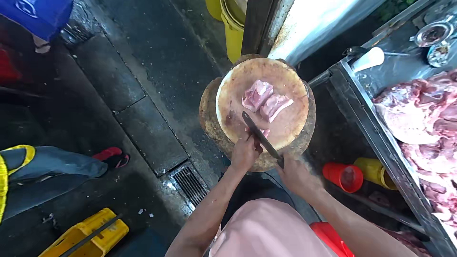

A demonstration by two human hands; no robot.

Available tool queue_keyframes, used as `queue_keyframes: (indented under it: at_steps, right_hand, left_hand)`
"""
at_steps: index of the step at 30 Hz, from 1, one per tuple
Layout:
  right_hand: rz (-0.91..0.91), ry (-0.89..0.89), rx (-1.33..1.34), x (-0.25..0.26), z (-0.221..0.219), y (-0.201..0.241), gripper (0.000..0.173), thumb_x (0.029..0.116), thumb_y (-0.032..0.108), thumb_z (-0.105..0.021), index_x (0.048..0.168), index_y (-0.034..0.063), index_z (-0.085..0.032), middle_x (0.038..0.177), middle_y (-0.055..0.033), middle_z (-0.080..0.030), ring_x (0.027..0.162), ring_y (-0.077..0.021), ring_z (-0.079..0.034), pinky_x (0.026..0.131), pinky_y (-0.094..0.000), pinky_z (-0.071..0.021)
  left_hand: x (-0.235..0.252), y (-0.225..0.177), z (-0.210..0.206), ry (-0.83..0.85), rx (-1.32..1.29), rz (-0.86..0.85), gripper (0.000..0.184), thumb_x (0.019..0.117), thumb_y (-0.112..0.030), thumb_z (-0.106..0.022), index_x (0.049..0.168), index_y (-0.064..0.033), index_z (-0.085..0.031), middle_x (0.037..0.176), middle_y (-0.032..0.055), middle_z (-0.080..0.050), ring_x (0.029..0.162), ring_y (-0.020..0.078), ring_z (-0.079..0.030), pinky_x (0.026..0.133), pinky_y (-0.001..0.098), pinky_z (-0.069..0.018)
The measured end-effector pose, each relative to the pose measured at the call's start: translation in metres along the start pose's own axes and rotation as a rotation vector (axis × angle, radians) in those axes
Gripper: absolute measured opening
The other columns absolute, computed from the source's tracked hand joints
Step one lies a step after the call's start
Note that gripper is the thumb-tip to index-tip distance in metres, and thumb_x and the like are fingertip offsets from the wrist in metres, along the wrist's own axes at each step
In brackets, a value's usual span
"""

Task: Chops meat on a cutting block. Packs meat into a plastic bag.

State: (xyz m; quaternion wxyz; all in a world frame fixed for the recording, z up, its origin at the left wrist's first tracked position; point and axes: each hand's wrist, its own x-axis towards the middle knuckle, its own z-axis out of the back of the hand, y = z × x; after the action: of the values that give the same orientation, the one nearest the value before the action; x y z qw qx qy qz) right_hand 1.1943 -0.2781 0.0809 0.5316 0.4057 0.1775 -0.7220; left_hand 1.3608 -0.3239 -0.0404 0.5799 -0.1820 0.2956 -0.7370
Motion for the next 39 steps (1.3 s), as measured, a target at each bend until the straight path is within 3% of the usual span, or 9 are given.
queue_keyframes:
  at_steps: [6, 9, 13, 16, 20, 22, 26, 33, 39]
  right_hand:
    - [0.027, -0.048, -0.01, 0.02, -0.015, 0.008, 0.04, 0.1077, 0.043, -0.043, 0.131, 0.0105, -0.051, 0.103, -0.0139, -0.07, 0.096, -0.0325, -0.073, 0.081, -0.0516, -0.0602]
    - [-0.008, -0.035, 0.006, -0.005, -0.024, -0.017, 0.045, 0.1072, 0.043, -0.045, 0.138, 0.01, -0.049, 0.103, -0.0169, -0.071, 0.096, -0.0368, -0.073, 0.081, -0.0563, -0.0598]
    - [0.03, 0.024, 0.086, -0.018, -0.014, -0.051, 0.045, 0.1059, 0.045, -0.049, 0.133, 0.0094, -0.052, 0.101, -0.0159, -0.07, 0.094, -0.0354, -0.072, 0.081, -0.0565, -0.059]
    - [0.129, -0.021, 0.253, -0.019, -0.003, -0.07, 0.044, 0.1028, 0.046, -0.058, 0.128, 0.0099, -0.057, 0.094, -0.0111, -0.067, 0.086, -0.0273, -0.068, 0.079, -0.0504, -0.058]
    - [0.141, -0.213, 0.496, -0.038, -0.015, -0.087, 0.045, 0.1018, 0.046, -0.06, 0.132, 0.0125, -0.058, 0.085, -0.0051, -0.067, 0.072, -0.019, -0.067, 0.07, -0.0435, -0.0592]
    - [0.108, -0.306, 0.582, -0.039, -0.024, -0.095, 0.045, 0.1021, 0.044, -0.06, 0.134, 0.0121, -0.057, 0.081, -0.0043, -0.067, 0.066, -0.0181, -0.066, 0.066, -0.043, -0.0596]
    - [0.009, -0.341, 0.643, -0.026, -0.04, -0.121, 0.045, 0.1027, 0.044, -0.058, 0.134, 0.0115, -0.056, 0.084, -0.0076, -0.067, 0.07, -0.0225, -0.067, 0.069, -0.0477, -0.0591]
    - [-0.009, -0.197, 0.58, -0.014, -0.043, -0.142, 0.043, 0.1039, 0.043, -0.056, 0.13, 0.0096, -0.055, 0.091, -0.0111, -0.068, 0.082, -0.0275, -0.069, 0.077, -0.0508, -0.0582]
    - [-0.019, -0.24, 0.603, -0.012, -0.046, -0.138, 0.046, 0.1029, 0.045, -0.056, 0.133, 0.0102, -0.055, 0.093, -0.0118, -0.069, 0.083, -0.0281, -0.07, 0.078, -0.0521, -0.0583]
  left_hand:
    - [-0.006, -0.001, -0.005, -0.05, 0.047, -0.023, 0.03, 0.085, -0.026, -0.08, 0.103, -0.0026, -0.071, 0.11, 0.0149, -0.067, 0.093, 0.0269, -0.071, 0.08, 0.0429, -0.0619]
    - [0.004, -0.02, 0.016, 0.014, -0.012, 0.254, 0.036, 0.0861, -0.02, -0.077, 0.115, -0.001, -0.067, 0.124, 0.0168, -0.065, 0.1, 0.0295, -0.071, 0.085, 0.0478, -0.0615]
    - [0.016, -0.011, 0.038, -0.067, -0.235, 0.507, 0.036, 0.0954, -0.022, -0.068, 0.126, -0.0038, -0.063, 0.114, 0.0175, -0.069, 0.1, 0.0309, -0.07, 0.089, 0.0546, -0.0574]
    - [0.02, -0.007, 0.04, -0.029, -0.266, 0.428, 0.044, 0.0971, -0.022, -0.064, 0.138, -0.0085, -0.058, 0.125, 0.0153, -0.068, 0.107, 0.0285, -0.069, 0.093, 0.0533, -0.0573]
    - [0.019, -0.047, 0.029, 0.241, 0.188, 0.269, 0.076, 0.0894, -0.056, -0.068, 0.152, -0.0173, -0.049, 0.152, 0.0217, -0.046, 0.128, 0.042, -0.057, 0.098, 0.0606, -0.0536]
    - [0.021, -0.059, 0.008, 0.275, 0.366, 0.182, 0.07, 0.093, -0.062, -0.061, 0.15, -0.0213, -0.053, 0.16, 0.0233, -0.036, 0.137, 0.0462, -0.047, 0.105, 0.0634, -0.0469]
    - [0.025, -0.047, -0.017, 0.121, 0.421, 0.009, 0.037, 0.1028, -0.039, -0.051, 0.132, -0.0229, -0.067, 0.141, 0.0177, -0.058, 0.122, 0.0406, -0.06, 0.097, 0.0581, -0.0528]
    - [0.056, -0.077, 0.025, 0.038, 0.141, 0.195, 0.042, 0.089, -0.034, -0.077, 0.123, -0.0094, -0.071, 0.124, 0.0163, -0.067, 0.113, 0.0321, -0.066, 0.098, 0.0542, -0.0543]
    - [0.161, -0.125, 0.043, 0.036, 0.126, -0.145, 0.04, 0.0945, -0.04, -0.071, 0.124, -0.0126, -0.07, 0.128, 0.012, -0.066, 0.117, 0.0295, -0.064, 0.1, 0.0543, -0.0536]
